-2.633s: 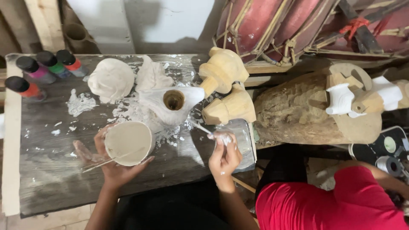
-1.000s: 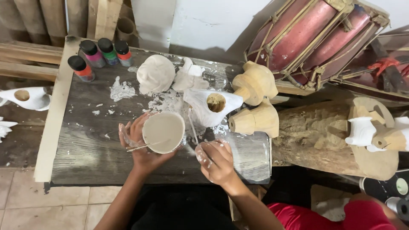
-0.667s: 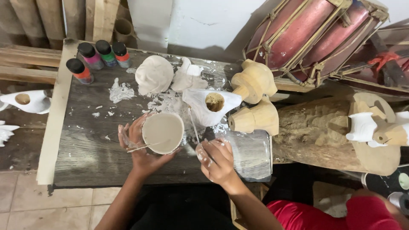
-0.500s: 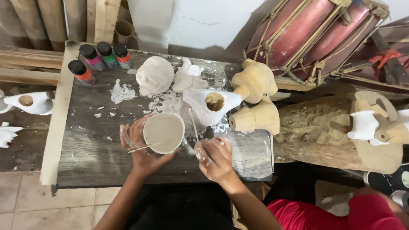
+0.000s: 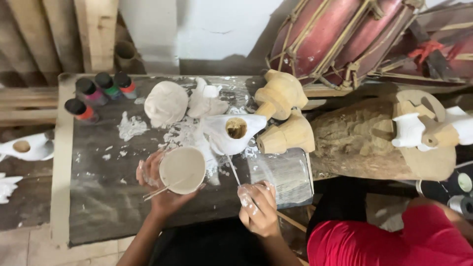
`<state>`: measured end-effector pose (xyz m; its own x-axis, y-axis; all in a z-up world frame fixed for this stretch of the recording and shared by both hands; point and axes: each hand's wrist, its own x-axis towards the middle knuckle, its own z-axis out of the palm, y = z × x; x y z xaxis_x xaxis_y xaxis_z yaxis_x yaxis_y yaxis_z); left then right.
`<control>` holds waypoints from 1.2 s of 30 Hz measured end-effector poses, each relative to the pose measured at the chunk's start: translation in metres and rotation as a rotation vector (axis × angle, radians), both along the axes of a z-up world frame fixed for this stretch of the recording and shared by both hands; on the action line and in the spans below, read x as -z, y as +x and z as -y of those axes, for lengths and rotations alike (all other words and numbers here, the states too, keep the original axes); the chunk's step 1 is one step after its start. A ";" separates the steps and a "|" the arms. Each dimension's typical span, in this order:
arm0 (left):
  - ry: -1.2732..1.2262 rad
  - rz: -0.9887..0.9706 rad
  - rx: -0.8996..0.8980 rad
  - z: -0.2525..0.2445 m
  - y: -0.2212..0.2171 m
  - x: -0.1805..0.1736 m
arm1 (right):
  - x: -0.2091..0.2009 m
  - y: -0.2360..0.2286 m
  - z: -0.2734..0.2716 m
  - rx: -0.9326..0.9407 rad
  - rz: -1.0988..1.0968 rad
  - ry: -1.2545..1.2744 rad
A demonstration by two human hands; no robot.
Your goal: Applying and smoothing plaster into a mold using a stick and fingers
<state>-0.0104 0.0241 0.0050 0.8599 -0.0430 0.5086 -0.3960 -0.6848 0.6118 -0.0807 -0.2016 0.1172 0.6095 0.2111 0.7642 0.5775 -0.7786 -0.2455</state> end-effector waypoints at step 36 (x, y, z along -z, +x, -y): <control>-0.094 -0.045 -0.020 -0.002 -0.005 0.005 | 0.017 0.016 -0.004 -0.228 -0.052 0.548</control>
